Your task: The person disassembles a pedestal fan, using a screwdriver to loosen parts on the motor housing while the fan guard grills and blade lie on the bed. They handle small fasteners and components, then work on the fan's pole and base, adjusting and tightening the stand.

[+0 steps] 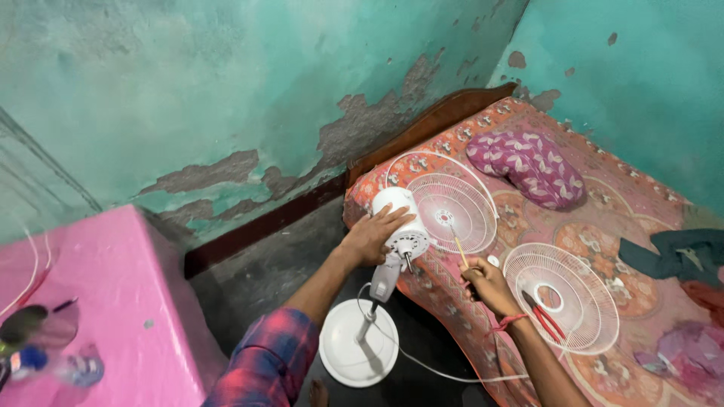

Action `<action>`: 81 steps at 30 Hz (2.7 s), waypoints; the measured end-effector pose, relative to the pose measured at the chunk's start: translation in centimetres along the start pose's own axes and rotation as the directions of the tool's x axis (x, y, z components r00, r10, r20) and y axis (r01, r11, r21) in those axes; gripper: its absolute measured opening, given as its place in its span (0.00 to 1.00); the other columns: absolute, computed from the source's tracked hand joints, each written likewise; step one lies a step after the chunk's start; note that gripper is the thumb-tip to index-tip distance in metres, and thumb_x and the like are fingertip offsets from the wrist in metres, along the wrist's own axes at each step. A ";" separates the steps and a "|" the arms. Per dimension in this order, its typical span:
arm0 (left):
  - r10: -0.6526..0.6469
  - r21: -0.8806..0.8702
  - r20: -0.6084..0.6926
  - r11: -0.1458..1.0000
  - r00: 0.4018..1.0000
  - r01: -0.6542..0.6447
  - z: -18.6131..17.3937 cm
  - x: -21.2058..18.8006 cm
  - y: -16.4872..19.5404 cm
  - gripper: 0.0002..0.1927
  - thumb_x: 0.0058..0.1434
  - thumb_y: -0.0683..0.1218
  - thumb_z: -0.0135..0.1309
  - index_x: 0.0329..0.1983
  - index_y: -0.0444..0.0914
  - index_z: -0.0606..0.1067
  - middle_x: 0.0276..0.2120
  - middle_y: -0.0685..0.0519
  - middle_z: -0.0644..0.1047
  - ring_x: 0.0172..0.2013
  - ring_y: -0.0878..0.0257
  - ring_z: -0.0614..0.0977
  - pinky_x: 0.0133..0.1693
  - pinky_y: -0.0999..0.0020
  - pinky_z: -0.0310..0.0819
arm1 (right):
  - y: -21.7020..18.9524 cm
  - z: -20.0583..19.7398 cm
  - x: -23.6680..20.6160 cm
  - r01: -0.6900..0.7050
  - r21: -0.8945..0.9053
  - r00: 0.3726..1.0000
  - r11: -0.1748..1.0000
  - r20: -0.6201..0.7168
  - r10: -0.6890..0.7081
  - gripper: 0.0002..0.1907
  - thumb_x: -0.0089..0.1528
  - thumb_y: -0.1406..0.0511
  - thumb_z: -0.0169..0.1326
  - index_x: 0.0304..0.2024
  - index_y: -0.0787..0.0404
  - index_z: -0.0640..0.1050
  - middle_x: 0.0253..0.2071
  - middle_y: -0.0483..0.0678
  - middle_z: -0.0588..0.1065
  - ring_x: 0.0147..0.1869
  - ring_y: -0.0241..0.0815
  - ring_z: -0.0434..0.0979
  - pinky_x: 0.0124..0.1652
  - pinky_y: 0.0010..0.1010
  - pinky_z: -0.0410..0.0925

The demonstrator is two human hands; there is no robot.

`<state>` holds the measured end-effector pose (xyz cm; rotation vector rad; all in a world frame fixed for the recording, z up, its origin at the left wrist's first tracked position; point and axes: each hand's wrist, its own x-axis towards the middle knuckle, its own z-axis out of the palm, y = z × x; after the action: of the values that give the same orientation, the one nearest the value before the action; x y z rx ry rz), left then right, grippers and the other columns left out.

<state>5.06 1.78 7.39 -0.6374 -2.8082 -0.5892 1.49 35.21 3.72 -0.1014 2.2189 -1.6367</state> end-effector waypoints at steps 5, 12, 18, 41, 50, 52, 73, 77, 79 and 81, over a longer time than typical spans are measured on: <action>-0.263 0.027 -0.133 0.963 0.956 0.269 3.1 -3.0 4.1 0.54 0.46 0.39 0.63 0.75 0.48 0.52 0.76 0.52 0.56 0.72 0.45 0.60 0.59 0.50 0.71 | 1.6 -0.7 -5.1 0.076 0.068 0.997 0.995 -0.009 -0.075 0.10 0.65 0.63 0.54 0.45 0.62 0.77 0.30 0.44 0.76 0.26 0.32 0.71 0.26 0.25 0.65; -0.407 -0.231 -0.212 0.904 0.889 0.359 3.8 -19.1 8.8 0.39 0.60 0.48 0.59 0.74 0.44 0.58 0.70 0.44 0.63 0.66 0.44 0.67 0.61 0.49 0.65 | 3.0 0.6 -12.3 -0.017 0.255 0.999 0.967 0.049 0.004 0.14 0.69 0.58 0.48 0.44 0.60 0.78 0.28 0.43 0.75 0.24 0.31 0.67 0.25 0.24 0.61; -0.716 -0.598 0.027 0.548 0.698 0.585 2.7 -30.2 12.9 0.22 0.64 0.58 0.53 0.55 0.43 0.81 0.45 0.53 0.85 0.40 0.59 0.86 0.43 0.64 0.78 | 2.1 10.1 -18.0 0.048 0.098 0.952 0.994 0.297 -0.075 0.15 0.62 0.65 0.54 0.50 0.62 0.80 0.33 0.44 0.79 0.30 0.33 0.79 0.30 0.22 0.68; -0.919 -0.784 0.053 -0.281 -0.391 0.554 -5.9 -74.3 -6.6 0.09 0.62 0.47 0.56 0.40 0.37 0.81 0.30 0.52 0.82 0.29 0.62 0.80 0.31 0.68 0.72 | -4.5 51.4 -29.3 0.460 -0.242 0.769 0.854 0.589 -0.247 0.22 0.62 0.60 0.61 0.57 0.60 0.77 0.50 0.51 0.79 0.52 0.39 0.80 0.44 0.30 0.75; -0.803 -0.555 -0.480 -0.034 -0.353 0.831 -3.1 -65.5 -10.9 0.12 0.66 0.45 0.57 0.48 0.34 0.80 0.39 0.46 0.82 0.39 0.58 0.82 0.44 0.64 0.75 | -5.6 22.5 -23.0 0.276 -0.289 0.960 0.917 0.030 -0.279 0.16 0.61 0.64 0.59 0.50 0.60 0.83 0.38 0.46 0.83 0.40 0.33 0.82 0.40 0.25 0.75; -0.764 -0.528 -0.593 0.131 -0.254 0.839 -1.5 -61.7 -9.8 0.13 0.66 0.45 0.57 0.49 0.33 0.80 0.40 0.45 0.82 0.42 0.57 0.82 0.47 0.63 0.75 | -6.1 16.7 -20.7 0.324 -0.331 0.933 0.886 -0.042 -0.357 0.14 0.63 0.64 0.60 0.49 0.64 0.85 0.39 0.48 0.81 0.40 0.35 0.80 0.40 0.28 0.73; -0.890 -0.667 -0.075 0.380 0.451 0.641 3.2 1.9 1.4 0.56 0.44 0.69 0.68 0.67 0.31 0.63 0.60 0.35 0.73 0.60 0.47 0.77 0.59 0.55 0.71 | -12.2 7.4 18.0 0.682 -0.416 0.731 0.602 0.407 -0.548 0.16 0.60 0.57 0.63 0.42 0.63 0.82 0.38 0.51 0.81 0.40 0.37 0.80 0.39 0.28 0.71; -0.877 -0.698 0.038 0.319 0.478 0.641 2.6 4.8 -0.2 0.62 0.35 0.70 0.67 0.69 0.32 0.62 0.60 0.36 0.76 0.58 0.47 0.81 0.58 0.54 0.75 | -13.5 9.2 19.3 0.541 -0.464 0.833 0.701 0.410 -0.372 0.13 0.55 0.60 0.63 0.28 0.65 0.81 0.24 0.53 0.79 0.28 0.39 0.79 0.28 0.30 0.69; -0.874 -0.678 0.040 0.333 0.485 0.656 2.3 6.0 -0.6 0.67 0.32 0.70 0.67 0.73 0.38 0.56 0.60 0.37 0.75 0.58 0.45 0.80 0.58 0.54 0.75 | -15.0 9.5 20.2 0.484 -0.479 0.866 0.732 0.381 -0.324 0.14 0.51 0.60 0.64 0.21 0.66 0.80 0.18 0.50 0.78 0.22 0.37 0.78 0.24 0.29 0.69; -0.886 -0.631 0.062 0.322 0.460 0.706 2.9 6.3 -0.1 0.80 0.30 0.70 0.68 0.83 0.48 0.38 0.62 0.36 0.71 0.59 0.42 0.77 0.59 0.53 0.71 | -15.7 9.7 20.1 0.451 -0.538 0.884 0.712 0.382 -0.271 0.19 0.48 0.60 0.67 0.15 0.67 0.77 0.14 0.48 0.76 0.17 0.35 0.76 0.20 0.29 0.67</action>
<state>-0.88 5.27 6.53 0.9093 -2.4000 -1.6018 -16.34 15.78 10.75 -0.9482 2.5114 -0.8858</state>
